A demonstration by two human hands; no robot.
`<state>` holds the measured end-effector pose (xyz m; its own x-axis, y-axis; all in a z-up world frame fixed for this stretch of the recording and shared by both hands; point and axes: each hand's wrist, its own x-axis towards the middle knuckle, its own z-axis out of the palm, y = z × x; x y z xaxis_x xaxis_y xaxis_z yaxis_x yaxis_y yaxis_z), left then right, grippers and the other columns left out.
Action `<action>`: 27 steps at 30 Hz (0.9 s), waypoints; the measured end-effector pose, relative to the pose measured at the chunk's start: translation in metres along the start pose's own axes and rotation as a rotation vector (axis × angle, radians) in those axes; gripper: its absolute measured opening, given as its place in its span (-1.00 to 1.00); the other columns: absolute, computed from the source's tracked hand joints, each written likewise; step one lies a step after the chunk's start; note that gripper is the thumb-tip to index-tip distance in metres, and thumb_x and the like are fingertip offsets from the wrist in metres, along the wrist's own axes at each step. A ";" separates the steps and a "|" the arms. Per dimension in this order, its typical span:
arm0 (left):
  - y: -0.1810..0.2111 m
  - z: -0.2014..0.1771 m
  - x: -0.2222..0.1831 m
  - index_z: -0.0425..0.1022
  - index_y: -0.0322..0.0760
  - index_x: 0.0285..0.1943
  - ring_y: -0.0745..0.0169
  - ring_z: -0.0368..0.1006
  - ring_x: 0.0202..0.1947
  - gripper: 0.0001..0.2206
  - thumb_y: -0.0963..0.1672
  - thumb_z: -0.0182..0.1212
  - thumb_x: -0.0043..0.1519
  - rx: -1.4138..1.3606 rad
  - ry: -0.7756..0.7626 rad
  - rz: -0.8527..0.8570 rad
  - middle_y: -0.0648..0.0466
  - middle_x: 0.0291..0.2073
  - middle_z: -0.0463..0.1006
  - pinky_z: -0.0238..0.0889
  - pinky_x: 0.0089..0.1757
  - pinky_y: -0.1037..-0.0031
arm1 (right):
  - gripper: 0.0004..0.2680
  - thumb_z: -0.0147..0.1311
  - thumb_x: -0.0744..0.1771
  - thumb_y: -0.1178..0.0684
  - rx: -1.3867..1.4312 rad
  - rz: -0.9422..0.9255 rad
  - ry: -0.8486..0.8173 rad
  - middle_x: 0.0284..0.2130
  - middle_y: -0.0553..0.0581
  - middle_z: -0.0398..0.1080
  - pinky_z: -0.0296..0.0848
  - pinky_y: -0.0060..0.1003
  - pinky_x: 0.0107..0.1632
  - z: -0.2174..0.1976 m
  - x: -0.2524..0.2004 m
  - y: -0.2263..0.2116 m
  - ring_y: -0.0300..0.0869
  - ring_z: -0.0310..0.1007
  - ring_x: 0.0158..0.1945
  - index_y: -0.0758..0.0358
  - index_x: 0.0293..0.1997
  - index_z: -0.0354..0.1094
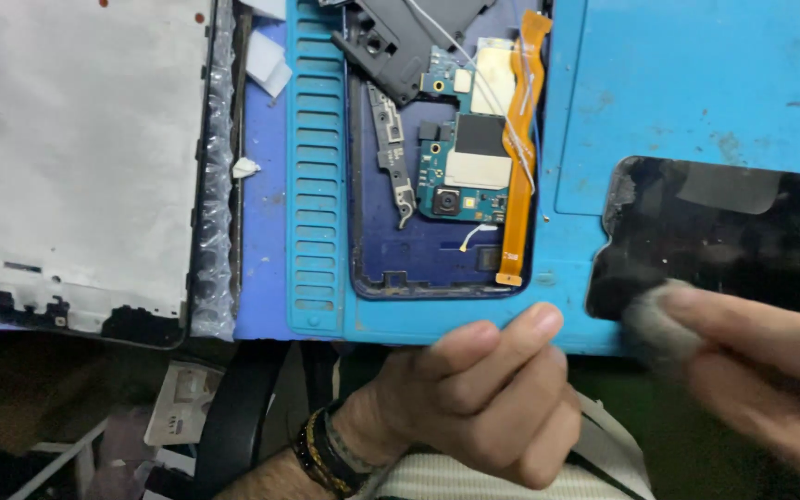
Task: The person cleans a detached smartphone screen using a grey cloth. They repeatedly wipe the surface of the screen, occasionally reaching for a bottle to apply liquid to the cloth before continuing to wipe the screen.
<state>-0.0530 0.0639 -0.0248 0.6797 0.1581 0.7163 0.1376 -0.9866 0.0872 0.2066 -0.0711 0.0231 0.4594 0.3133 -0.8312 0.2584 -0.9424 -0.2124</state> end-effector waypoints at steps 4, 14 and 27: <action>0.002 -0.003 0.002 0.19 0.03 0.01 0.39 0.50 0.17 -0.71 -0.13 0.33 0.40 0.008 -0.019 0.039 0.27 0.01 0.45 -0.01 0.27 0.37 | -0.60 0.31 0.09 -0.14 -0.538 -0.593 0.221 -0.80 0.04 0.58 0.65 -0.25 -0.77 -0.001 -0.033 -0.017 -0.14 0.70 -0.94 -0.36 0.03 0.58; 0.010 -0.003 0.010 0.17 0.03 0.00 0.42 0.32 0.17 -0.76 -0.09 0.24 0.41 0.085 -0.061 -0.034 0.30 0.17 0.53 0.04 0.20 0.47 | -0.65 0.32 0.14 -0.09 -0.446 -0.520 0.192 -0.27 -0.06 0.75 0.88 -0.49 -0.59 0.001 -0.032 -0.008 -0.32 0.92 -0.74 -0.06 0.01 0.59; 0.015 -0.009 0.017 0.27 0.06 0.00 0.38 0.30 0.20 -0.79 -0.09 0.28 0.39 0.108 -0.075 -0.042 0.29 0.16 0.49 0.01 0.25 0.43 | -0.81 0.13 0.18 0.16 -0.537 -1.354 0.369 -0.06 0.30 0.51 0.36 -0.21 -0.50 -0.007 -0.073 -0.081 -0.14 0.40 -0.55 0.34 -0.21 0.52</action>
<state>-0.0460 0.0511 -0.0055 0.7234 0.2052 0.6592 0.2410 -0.9698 0.0375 0.1577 -0.0163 0.1041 -0.2144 0.9764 0.0246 0.8858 0.2050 -0.4164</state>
